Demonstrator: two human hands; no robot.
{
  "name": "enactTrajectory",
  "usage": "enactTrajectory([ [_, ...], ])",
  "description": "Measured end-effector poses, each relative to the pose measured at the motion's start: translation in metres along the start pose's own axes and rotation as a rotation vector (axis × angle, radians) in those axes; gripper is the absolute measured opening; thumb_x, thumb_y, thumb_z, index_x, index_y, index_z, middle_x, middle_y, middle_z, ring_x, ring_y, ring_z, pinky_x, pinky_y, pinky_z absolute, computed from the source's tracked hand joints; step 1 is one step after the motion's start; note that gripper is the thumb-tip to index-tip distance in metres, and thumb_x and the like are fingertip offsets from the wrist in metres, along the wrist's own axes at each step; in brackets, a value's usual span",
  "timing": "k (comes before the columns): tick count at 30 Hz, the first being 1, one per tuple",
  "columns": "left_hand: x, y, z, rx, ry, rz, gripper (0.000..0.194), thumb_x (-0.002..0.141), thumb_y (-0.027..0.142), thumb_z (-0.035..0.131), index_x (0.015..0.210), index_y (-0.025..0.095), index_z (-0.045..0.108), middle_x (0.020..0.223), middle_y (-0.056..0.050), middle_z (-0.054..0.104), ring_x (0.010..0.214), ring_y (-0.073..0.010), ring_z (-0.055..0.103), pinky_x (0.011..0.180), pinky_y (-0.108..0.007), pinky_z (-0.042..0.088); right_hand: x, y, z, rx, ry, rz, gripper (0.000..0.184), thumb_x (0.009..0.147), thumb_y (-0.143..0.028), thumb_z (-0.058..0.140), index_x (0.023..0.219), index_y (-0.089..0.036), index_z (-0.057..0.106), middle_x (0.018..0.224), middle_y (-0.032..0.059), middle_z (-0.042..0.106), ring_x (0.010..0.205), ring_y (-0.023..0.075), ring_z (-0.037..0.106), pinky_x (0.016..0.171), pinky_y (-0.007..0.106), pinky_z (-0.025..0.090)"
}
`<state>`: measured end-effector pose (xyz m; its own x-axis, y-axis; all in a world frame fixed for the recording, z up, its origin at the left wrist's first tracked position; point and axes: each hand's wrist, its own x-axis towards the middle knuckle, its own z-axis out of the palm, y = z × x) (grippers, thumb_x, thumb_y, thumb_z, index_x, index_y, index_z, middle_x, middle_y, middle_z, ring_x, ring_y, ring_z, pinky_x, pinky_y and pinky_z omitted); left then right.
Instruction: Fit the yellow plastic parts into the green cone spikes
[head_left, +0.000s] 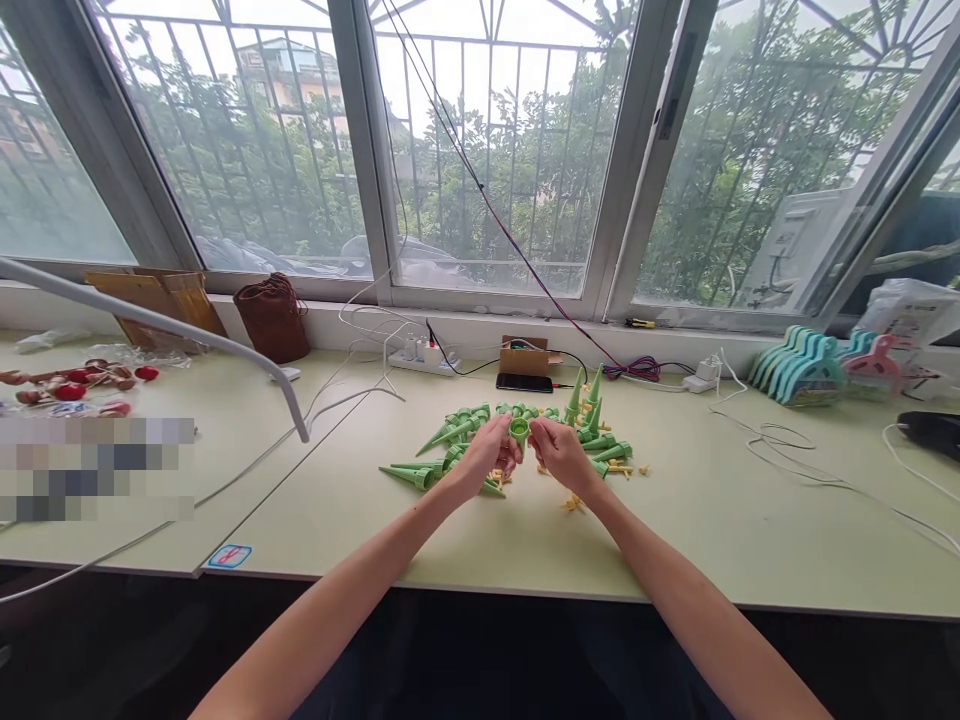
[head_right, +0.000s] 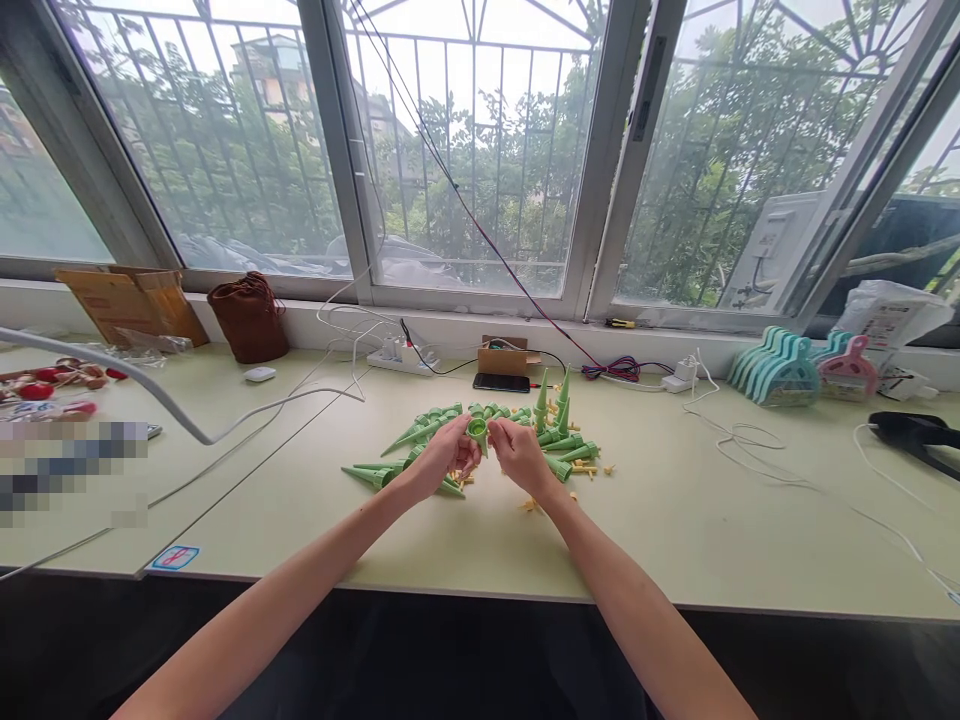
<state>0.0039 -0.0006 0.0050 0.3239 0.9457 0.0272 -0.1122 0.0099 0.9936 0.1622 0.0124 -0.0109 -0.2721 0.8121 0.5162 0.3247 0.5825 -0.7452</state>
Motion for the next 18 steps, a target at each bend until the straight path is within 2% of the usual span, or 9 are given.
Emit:
enactTrajectory([
  [9, -0.0033, 0.0032, 0.0010, -0.011, -0.043, 0.018, 0.042, 0.081, 0.060, 0.053, 0.090, 0.020, 0.043, 0.069, 0.000, 0.061, 0.041, -0.0082, 0.051, 0.039, -0.020, 0.039, 0.0009, 0.0030, -0.0012, -0.006, -0.012, -0.011, 0.046, 0.095, -0.055, 0.031, 0.068, -0.020, 0.042, 0.055, -0.0022, 0.047, 0.046, 0.0101, 0.043, 0.047, 0.023, 0.035],
  [18, -0.0053, 0.0076, 0.0029, 0.059, -0.005, 0.081, 0.043, 0.080, 0.059, 0.056, 0.092, 0.019, 0.043, 0.070, 0.000, 0.059, 0.042, -0.0070, 0.051, 0.038, -0.018, 0.038, 0.0007, 0.0083, 0.0002, 0.087, -0.061, 0.032, 0.042, 0.095, -0.056, 0.030, 0.072, -0.022, 0.038, 0.053, -0.0040, 0.047, 0.041, 0.0095, 0.043, 0.041, 0.021, 0.034],
])
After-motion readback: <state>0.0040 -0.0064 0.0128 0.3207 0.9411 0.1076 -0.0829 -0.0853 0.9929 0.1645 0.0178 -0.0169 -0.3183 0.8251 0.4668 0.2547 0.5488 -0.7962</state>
